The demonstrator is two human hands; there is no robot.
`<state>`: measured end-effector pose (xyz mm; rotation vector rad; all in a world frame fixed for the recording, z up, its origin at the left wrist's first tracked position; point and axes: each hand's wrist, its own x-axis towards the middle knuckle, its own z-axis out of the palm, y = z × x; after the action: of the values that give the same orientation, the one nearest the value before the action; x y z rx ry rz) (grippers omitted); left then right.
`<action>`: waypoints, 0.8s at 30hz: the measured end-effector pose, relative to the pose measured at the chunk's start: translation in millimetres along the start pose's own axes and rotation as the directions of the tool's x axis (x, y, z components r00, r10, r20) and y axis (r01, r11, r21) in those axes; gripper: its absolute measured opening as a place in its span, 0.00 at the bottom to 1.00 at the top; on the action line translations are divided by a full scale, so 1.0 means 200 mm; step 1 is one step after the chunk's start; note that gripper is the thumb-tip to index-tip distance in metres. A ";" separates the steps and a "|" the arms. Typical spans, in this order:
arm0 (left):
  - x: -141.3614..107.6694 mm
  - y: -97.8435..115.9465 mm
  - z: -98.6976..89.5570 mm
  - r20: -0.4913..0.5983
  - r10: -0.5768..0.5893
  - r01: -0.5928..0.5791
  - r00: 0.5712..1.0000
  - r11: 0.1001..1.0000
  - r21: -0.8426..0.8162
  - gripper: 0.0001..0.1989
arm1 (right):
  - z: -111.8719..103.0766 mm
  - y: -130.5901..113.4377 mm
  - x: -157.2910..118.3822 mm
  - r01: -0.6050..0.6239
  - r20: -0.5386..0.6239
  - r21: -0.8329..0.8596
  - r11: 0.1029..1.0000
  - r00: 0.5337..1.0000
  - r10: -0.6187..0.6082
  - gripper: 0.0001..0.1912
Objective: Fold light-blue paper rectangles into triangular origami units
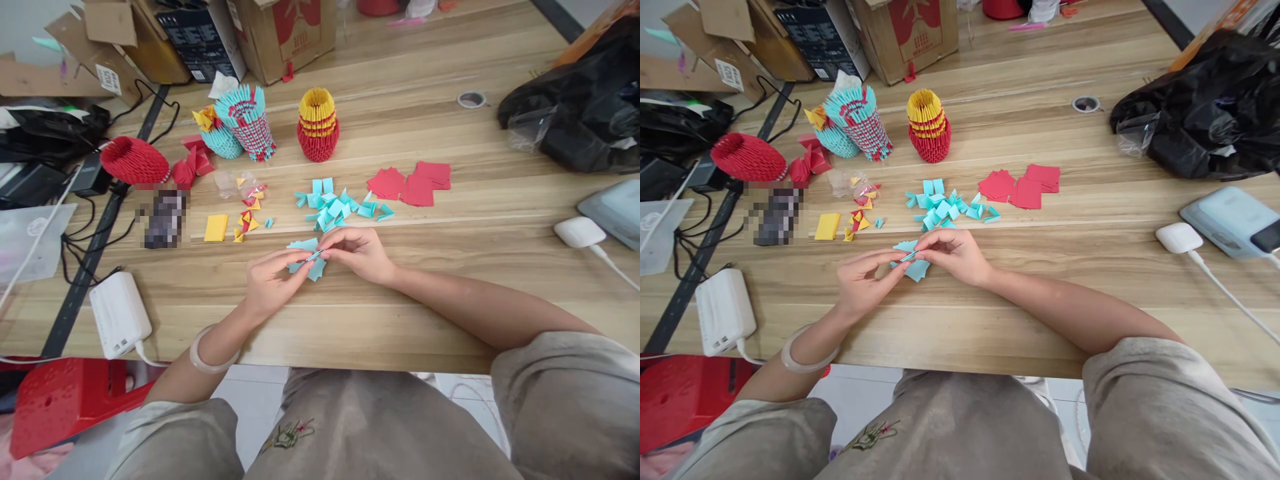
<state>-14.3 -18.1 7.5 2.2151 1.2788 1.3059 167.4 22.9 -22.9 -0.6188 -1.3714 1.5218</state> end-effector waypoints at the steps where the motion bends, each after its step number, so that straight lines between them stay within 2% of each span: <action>1: 0.00 0.00 0.00 0.002 0.002 -0.002 1.000 1.000 0.001 0.04 | 0.00 0.00 0.00 0.005 0.003 -0.005 1.000 1.000 -0.005 0.10; 10: 0.00 0.00 0.00 0.027 0.012 -0.012 1.000 1.000 -0.024 0.06 | 0.00 0.01 -0.01 0.074 0.025 0.004 0.997 0.997 -0.074 0.05; 18: 0.00 -0.01 0.00 0.042 0.003 -0.001 0.999 0.999 -0.043 0.06 | 0.00 0.00 -0.01 0.079 0.032 -0.031 0.996 0.996 -0.078 0.07; 24: 0.00 -0.01 0.00 0.042 -0.005 0.007 0.999 0.998 -0.059 0.05 | 0.00 0.01 -0.01 0.156 0.042 -0.023 0.987 0.987 -0.155 0.03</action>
<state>-15.3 -18.2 6.4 2.1846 1.2148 1.2720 166.5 21.7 -25.8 -0.4871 -1.4381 1.3997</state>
